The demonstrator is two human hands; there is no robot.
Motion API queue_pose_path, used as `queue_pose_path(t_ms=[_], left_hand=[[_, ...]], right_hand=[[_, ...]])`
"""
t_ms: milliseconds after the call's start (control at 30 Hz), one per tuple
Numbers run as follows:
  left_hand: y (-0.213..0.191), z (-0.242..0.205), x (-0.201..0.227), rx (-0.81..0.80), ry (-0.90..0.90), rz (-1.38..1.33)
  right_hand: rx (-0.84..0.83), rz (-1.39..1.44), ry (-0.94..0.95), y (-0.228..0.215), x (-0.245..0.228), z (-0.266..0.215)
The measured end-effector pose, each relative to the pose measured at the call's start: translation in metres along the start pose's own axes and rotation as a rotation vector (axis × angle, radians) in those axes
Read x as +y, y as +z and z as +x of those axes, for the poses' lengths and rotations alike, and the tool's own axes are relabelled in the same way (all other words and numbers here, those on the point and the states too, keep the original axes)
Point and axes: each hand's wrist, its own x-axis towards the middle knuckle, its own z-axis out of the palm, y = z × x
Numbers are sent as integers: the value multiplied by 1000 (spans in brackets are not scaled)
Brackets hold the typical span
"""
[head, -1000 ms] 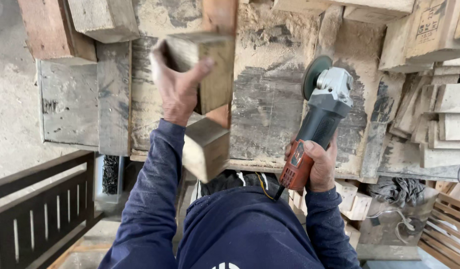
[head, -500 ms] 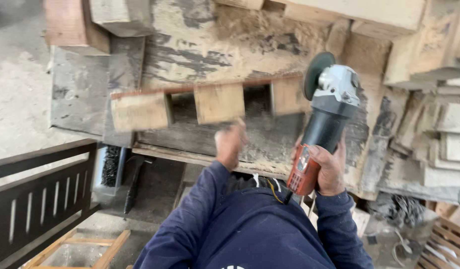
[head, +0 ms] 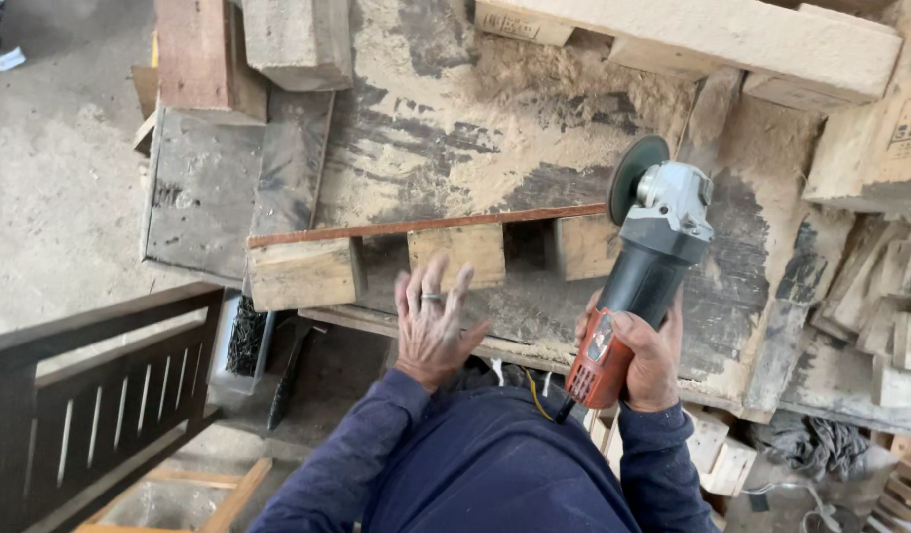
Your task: The person uses an angle grinder with a sanding disc to smooth the surfaces of small wooden blocks arranged on a workbench. They reposition the blocks periodically to access different sides and continue sanding until the clip ends.
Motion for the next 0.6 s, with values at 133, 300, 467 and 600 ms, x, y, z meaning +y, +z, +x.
queue_pose_path(t_ms=[133, 300, 467, 600], left_hand=[[0, 59, -33, -195, 110, 270], [10, 88, -48, -494, 103, 138], [24, 113, -53, -388, 32, 91], [50, 158, -41, -341, 35, 93]], right_hand=[[30, -11, 5, 17, 12, -2], [152, -24, -21, 36, 23, -6], [325, -73, -15, 34, 21, -25], [381, -32, -113, 30, 18, -30]])
